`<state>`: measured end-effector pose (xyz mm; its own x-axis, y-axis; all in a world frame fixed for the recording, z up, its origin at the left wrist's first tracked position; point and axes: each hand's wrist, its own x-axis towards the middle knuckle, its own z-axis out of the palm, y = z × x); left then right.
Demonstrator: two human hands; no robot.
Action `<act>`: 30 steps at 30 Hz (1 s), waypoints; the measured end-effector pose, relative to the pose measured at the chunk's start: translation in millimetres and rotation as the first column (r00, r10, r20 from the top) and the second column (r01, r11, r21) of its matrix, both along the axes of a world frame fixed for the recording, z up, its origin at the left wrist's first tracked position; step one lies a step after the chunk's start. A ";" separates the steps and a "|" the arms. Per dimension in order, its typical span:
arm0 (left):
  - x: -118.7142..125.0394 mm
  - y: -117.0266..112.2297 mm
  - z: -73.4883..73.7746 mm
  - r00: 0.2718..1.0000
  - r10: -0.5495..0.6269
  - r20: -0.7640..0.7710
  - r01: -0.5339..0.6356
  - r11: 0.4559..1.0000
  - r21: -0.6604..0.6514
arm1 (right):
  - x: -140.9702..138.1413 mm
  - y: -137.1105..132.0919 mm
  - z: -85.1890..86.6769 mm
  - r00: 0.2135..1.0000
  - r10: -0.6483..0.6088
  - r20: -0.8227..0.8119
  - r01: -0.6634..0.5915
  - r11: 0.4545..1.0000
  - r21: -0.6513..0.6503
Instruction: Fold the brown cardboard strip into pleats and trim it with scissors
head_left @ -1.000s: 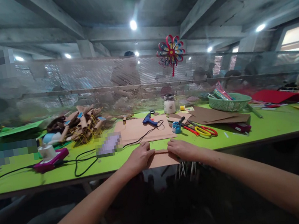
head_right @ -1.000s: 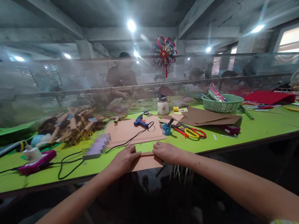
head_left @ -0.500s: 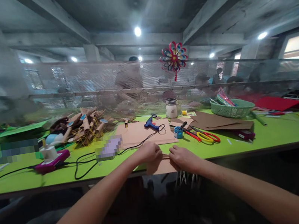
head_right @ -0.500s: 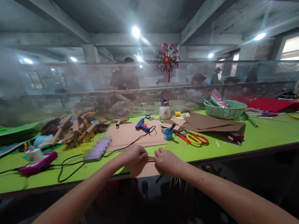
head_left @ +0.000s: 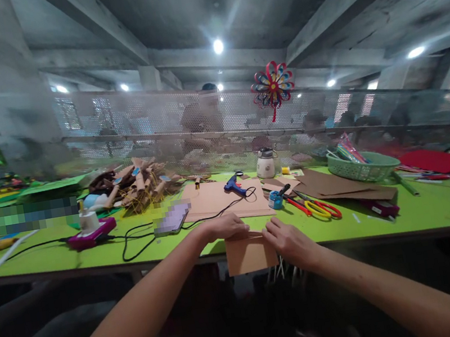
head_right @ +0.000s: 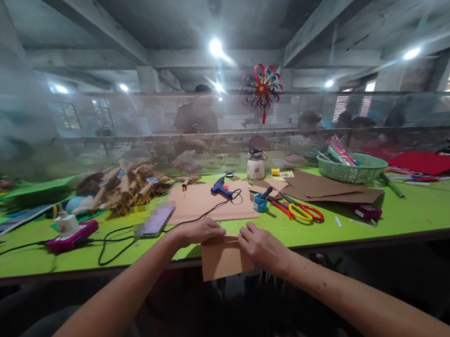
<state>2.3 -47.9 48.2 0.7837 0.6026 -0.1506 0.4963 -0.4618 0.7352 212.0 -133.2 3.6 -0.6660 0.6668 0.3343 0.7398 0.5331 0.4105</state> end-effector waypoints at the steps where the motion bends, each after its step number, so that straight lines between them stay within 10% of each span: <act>1: 0.0 -1.0 0.4 1.000 0.004 -0.002 -0.004 0.999 -0.037 | -0.2 -0.3 1.2 1.000 0.009 0.018 -0.009 1.000 -0.005; 14: -1.0 -23.9 -7.0 0.996 -0.019 0.087 0.026 0.996 -0.086 | 0.8 -13.2 17.3 0.989 0.126 0.078 -0.127 0.992 0.009; 20: -5.5 -52.8 -13.7 0.998 -0.059 0.034 0.053 0.987 0.151 | -2.8 -37.6 28.2 0.991 0.083 -0.104 -0.093 0.991 -0.097; 30: -11.4 -111.9 -27.1 0.988 -0.132 -0.076 0.135 0.523 0.841 | -14.2 -66.6 58.1 0.967 -0.028 -0.253 -0.116 0.838 -0.534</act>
<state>-9.2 -159.9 21.1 0.8666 0.3387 0.3665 0.3759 -0.9260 -0.0332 197.8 -199.8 61.7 -0.6455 0.7593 0.0827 0.7467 0.6501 -0.1408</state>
